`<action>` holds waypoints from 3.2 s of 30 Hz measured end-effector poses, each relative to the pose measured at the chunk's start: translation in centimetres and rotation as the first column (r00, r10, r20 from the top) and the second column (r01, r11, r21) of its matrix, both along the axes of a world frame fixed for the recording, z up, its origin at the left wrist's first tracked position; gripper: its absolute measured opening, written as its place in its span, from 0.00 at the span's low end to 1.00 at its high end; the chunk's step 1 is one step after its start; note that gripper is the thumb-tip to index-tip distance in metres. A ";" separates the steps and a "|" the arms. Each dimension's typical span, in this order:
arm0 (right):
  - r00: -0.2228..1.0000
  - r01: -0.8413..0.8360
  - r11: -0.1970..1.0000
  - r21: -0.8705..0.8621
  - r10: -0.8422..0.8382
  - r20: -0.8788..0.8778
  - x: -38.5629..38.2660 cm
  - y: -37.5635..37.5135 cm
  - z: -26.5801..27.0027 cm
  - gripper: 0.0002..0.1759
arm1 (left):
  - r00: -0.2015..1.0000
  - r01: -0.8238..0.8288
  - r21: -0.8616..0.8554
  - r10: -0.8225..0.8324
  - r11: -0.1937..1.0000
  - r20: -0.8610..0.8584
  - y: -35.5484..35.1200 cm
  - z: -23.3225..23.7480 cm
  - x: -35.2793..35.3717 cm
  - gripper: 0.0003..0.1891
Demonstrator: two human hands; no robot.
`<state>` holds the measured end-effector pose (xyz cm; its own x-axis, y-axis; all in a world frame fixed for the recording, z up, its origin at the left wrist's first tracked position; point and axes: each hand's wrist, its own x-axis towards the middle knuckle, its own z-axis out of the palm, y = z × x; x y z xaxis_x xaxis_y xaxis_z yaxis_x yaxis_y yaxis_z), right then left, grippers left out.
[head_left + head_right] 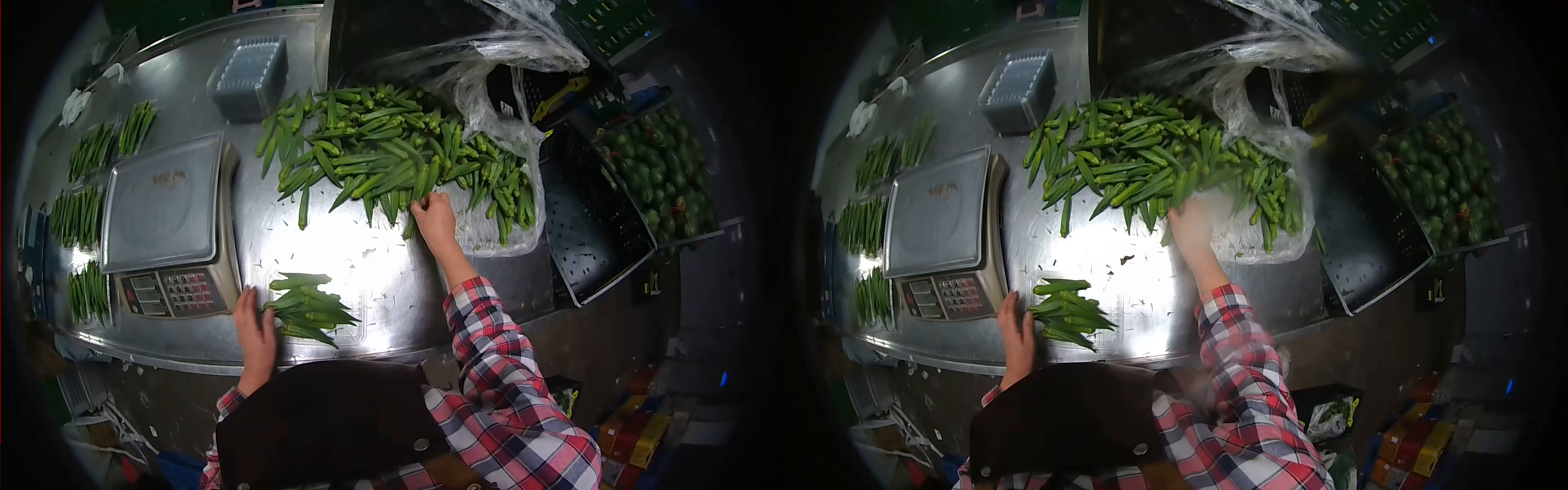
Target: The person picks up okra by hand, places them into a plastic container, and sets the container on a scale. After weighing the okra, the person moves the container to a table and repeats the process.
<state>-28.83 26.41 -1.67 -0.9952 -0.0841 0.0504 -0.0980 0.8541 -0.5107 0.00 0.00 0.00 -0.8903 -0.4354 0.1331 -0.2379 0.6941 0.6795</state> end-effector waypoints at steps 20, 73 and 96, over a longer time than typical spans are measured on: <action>0.807 -0.540 0.828 -0.150 0.458 -0.373 3.6 -2.0 6.3 0.13 | 0.937 -0.272 0.524 0.098 0.807 0.335 -0.7 -3.8 1.9 0.16; 0.746 -0.508 0.577 -0.640 0.666 0.008 12.4 -12.0 4.4 0.08 | 0.714 -0.147 0.989 0.689 -0.030 0.127 -6.3 2.3 10.8 0.23; 0.391 -0.915 0.402 0.028 0.903 -0.178 15.2 -39.4 11.9 0.23 | 0.951 0.117 0.987 0.299 -0.112 -0.079 -18.8 4.9 3.8 0.13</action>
<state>-13.66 -12.99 10.27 -0.3077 -0.9247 0.2242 -0.8696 0.1776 -0.4608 3.80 -18.78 4.88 -0.8596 -0.3436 -0.3782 0.0495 -0.7927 0.6076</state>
